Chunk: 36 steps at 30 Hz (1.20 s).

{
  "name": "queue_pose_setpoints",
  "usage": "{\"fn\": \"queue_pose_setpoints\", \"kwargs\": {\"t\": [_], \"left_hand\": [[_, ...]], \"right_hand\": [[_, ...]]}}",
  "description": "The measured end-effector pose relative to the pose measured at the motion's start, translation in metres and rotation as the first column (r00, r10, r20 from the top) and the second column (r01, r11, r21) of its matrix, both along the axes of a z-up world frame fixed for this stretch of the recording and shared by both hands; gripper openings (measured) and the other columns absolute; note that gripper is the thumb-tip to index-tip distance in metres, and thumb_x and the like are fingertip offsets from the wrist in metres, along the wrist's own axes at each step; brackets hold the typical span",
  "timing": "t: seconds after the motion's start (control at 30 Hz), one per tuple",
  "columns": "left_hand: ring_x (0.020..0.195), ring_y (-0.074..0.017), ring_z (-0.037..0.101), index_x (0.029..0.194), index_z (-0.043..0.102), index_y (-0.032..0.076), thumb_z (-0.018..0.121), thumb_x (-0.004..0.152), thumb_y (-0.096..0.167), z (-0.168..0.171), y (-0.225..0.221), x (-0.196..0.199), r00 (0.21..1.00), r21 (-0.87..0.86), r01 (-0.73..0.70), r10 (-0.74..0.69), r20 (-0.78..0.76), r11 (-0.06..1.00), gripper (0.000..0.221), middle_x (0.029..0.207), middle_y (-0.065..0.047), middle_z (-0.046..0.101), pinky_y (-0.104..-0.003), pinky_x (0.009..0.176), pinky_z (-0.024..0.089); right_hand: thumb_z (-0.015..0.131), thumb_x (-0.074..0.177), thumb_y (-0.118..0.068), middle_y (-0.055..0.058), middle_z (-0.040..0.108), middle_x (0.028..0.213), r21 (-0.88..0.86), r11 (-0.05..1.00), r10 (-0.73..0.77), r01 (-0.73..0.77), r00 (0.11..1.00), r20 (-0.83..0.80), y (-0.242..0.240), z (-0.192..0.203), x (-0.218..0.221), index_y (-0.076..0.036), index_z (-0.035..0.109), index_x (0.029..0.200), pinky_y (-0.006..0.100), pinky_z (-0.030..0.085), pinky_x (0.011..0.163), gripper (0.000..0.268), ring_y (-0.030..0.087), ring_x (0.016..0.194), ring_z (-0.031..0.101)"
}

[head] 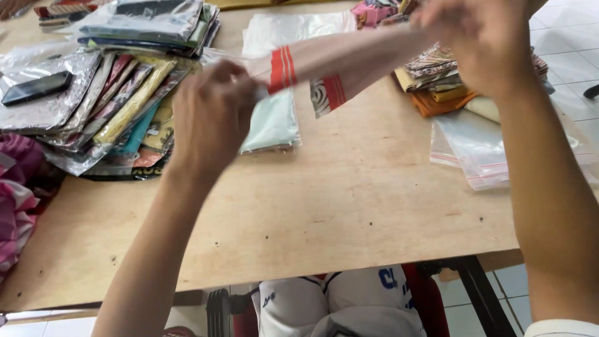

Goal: The person unfolds a piece of patterned fabric on a table and uses a lint roller to clean its surface.

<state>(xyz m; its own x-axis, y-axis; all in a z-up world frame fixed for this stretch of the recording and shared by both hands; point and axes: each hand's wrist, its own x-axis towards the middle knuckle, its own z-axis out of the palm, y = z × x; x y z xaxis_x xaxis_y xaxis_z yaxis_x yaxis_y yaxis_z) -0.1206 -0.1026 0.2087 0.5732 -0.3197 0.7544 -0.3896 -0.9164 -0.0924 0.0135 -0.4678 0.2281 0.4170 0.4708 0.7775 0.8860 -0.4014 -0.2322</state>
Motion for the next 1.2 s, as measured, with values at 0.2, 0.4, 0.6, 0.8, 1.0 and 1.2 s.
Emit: {"fn": "queue_pose_setpoints", "kwargs": {"t": [0.2,0.4,0.6,0.8,1.0,1.2], "left_hand": [[0.087,-0.0205,0.062,0.129,0.065,0.021,0.068,0.087,-0.002,-0.171,0.013,-0.094,0.983,0.106,0.063,-0.044,-0.176,0.992,0.049,0.106,-0.003,0.066,-0.036,0.073,0.049],[0.095,-0.027,0.065,0.121,0.066,0.014,0.072,0.08,0.009,-0.216,-0.005,-0.137,0.945,-0.066,-0.084,0.059,-0.322,0.994,0.042,0.115,-0.008,0.067,-0.04,0.075,0.053],[0.086,-0.0305,0.065,0.1,0.06,0.01,0.068,0.079,0.006,-0.219,-0.013,-0.145,0.808,-0.38,-0.467,0.212,-0.549,0.799,0.022,0.094,-0.007,0.07,-0.042,0.07,0.052],[0.093,-0.0293,0.068,0.101,0.067,0.016,0.081,0.066,0.032,-0.201,-0.017,-0.154,0.79,-0.43,-0.436,0.107,-0.603,0.791,0.041,0.098,-0.004,0.072,-0.041,0.085,0.052],[0.094,-0.0312,0.071,0.111,0.067,0.016,0.077,0.072,0.067,-0.179,-0.002,-0.131,0.794,-0.343,-0.44,0.182,-0.579,0.83,0.065,0.095,-0.009,0.071,-0.045,0.082,0.054],[0.1,-0.029,0.067,0.114,0.064,0.02,0.073,0.088,0.052,-0.203,0.007,-0.012,0.883,-0.153,-0.341,0.259,-0.392,0.928,0.043,0.1,-0.002,0.066,-0.045,0.082,0.053]], "right_hand": [[0.07,0.092,0.003,0.007,0.073,0.098,-0.357,0.923,0.133,-0.144,0.99,-0.056,-0.018,-0.116,-0.088,-0.009,0.073,0.096,0.04,0.055,0.098,0.013,0.025,0.102,0.068],[0.07,0.081,0.003,0.005,0.073,0.104,-0.604,0.774,0.149,-0.191,0.982,-0.119,-0.041,-0.208,-0.118,-0.012,0.074,0.101,0.042,0.047,0.09,0.025,0.026,0.101,0.065],[0.064,0.092,-0.045,-0.007,0.074,0.113,-0.743,0.615,-0.076,-0.263,0.919,-0.388,-0.008,-0.164,-0.116,-0.024,0.075,0.11,0.04,0.045,0.097,0.029,0.013,0.105,0.068],[0.061,0.096,-0.043,0.006,0.074,0.116,-0.711,0.645,-0.015,-0.278,0.927,-0.376,0.076,-0.106,-0.12,-0.017,0.071,0.115,0.045,0.052,0.097,0.034,0.024,0.11,0.069],[0.064,0.095,-0.043,0.014,0.064,0.126,-0.695,0.709,-0.389,0.122,0.89,-0.24,0.101,-0.199,0.028,-0.017,0.062,0.135,0.054,0.056,0.09,0.048,0.04,0.112,0.068],[0.069,0.095,-0.041,0.023,0.063,0.125,-0.57,0.792,-0.52,0.218,0.73,-0.443,0.057,-0.269,0.107,-0.006,0.058,0.145,0.058,0.051,0.099,0.062,0.048,0.119,0.063]]}}
